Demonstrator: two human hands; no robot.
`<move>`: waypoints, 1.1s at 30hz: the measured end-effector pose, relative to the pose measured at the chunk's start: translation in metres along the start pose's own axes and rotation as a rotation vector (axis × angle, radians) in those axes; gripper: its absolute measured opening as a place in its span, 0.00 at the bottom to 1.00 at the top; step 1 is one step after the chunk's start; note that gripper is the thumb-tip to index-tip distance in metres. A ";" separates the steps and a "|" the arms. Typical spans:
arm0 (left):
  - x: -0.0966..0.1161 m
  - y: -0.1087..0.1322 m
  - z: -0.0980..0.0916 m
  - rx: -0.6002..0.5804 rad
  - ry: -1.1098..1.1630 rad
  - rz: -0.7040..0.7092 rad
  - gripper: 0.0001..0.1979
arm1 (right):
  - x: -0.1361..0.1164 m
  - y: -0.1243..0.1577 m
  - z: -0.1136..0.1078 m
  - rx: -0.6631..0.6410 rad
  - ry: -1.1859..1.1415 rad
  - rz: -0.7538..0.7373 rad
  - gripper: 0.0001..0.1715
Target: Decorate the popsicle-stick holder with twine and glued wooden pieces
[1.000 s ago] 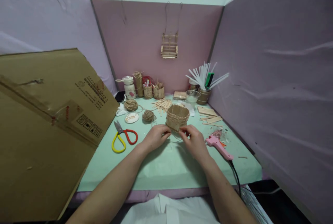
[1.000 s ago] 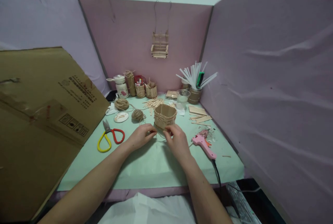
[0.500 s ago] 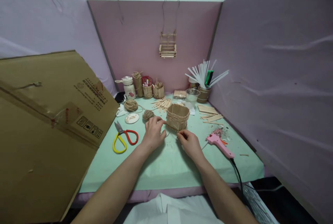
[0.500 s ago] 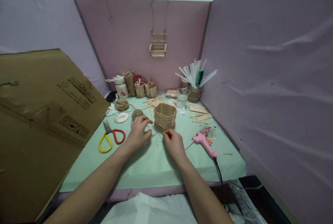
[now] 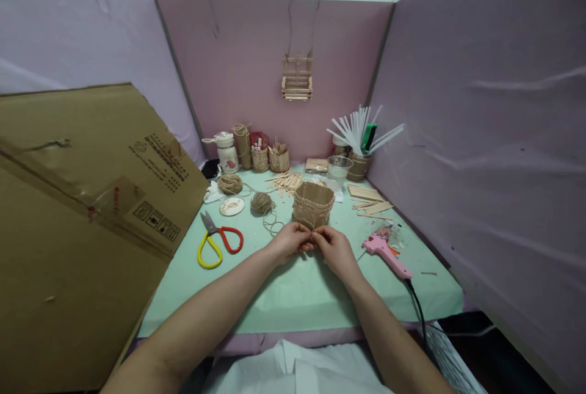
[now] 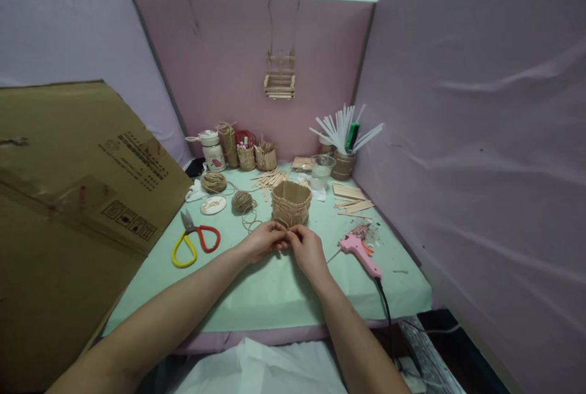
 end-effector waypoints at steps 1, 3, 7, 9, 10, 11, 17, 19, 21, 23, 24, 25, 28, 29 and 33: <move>0.001 -0.002 0.000 0.003 -0.017 0.000 0.05 | 0.001 0.000 -0.001 0.001 -0.005 0.006 0.14; 0.001 -0.007 0.000 -0.002 -0.047 -0.008 0.05 | 0.003 0.000 -0.003 0.004 -0.015 0.017 0.15; 0.002 -0.013 0.004 -0.072 -0.065 -0.039 0.02 | 0.006 -0.001 -0.006 0.005 -0.054 0.038 0.15; 0.002 -0.015 0.006 -0.097 -0.063 -0.053 0.02 | 0.007 -0.002 -0.007 0.011 -0.075 0.052 0.15; 0.001 -0.016 0.007 -0.101 -0.063 -0.059 0.03 | 0.007 -0.002 -0.008 0.020 -0.088 0.062 0.16; 0.001 -0.017 0.007 -0.100 -0.062 -0.063 0.03 | 0.008 -0.002 -0.009 0.028 -0.102 0.073 0.16; -0.004 -0.018 0.011 -0.110 -0.038 -0.050 0.04 | 0.008 0.000 -0.015 0.075 -0.121 0.080 0.15; -0.005 -0.017 0.013 -0.129 -0.029 -0.048 0.03 | 0.008 0.000 -0.016 0.077 -0.156 0.065 0.16; -0.005 -0.015 0.015 -0.146 -0.020 -0.051 0.04 | 0.009 0.000 -0.015 0.064 -0.215 0.063 0.18; -0.004 -0.013 0.016 -0.153 -0.016 -0.055 0.05 | 0.010 0.001 -0.014 0.045 -0.256 0.088 0.21; -0.003 -0.013 0.017 -0.153 -0.016 -0.057 0.05 | 0.011 0.001 -0.013 0.042 -0.256 0.103 0.22; -0.002 -0.012 0.017 -0.149 -0.019 -0.057 0.05 | 0.012 0.001 -0.013 0.044 -0.245 0.115 0.23; -0.001 -0.011 0.017 -0.130 -0.034 -0.043 0.04 | 0.012 0.001 -0.015 0.081 -0.178 0.113 0.23; -0.001 -0.011 0.017 -0.121 -0.041 -0.035 0.04 | 0.012 0.001 -0.017 0.098 -0.154 0.106 0.22; -0.001 -0.011 0.015 -0.075 -0.073 0.013 0.04 | 0.007 0.002 -0.022 0.131 -0.036 0.074 0.14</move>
Point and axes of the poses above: each hand's wrist, its own y-axis away from the middle knuckle, its own z-axis out of the palm, x = y × z, the point moved 4 cm from there along -y, towards the middle knuckle, and after that the axes turned 1 degree about y, right-handed, at the moved point
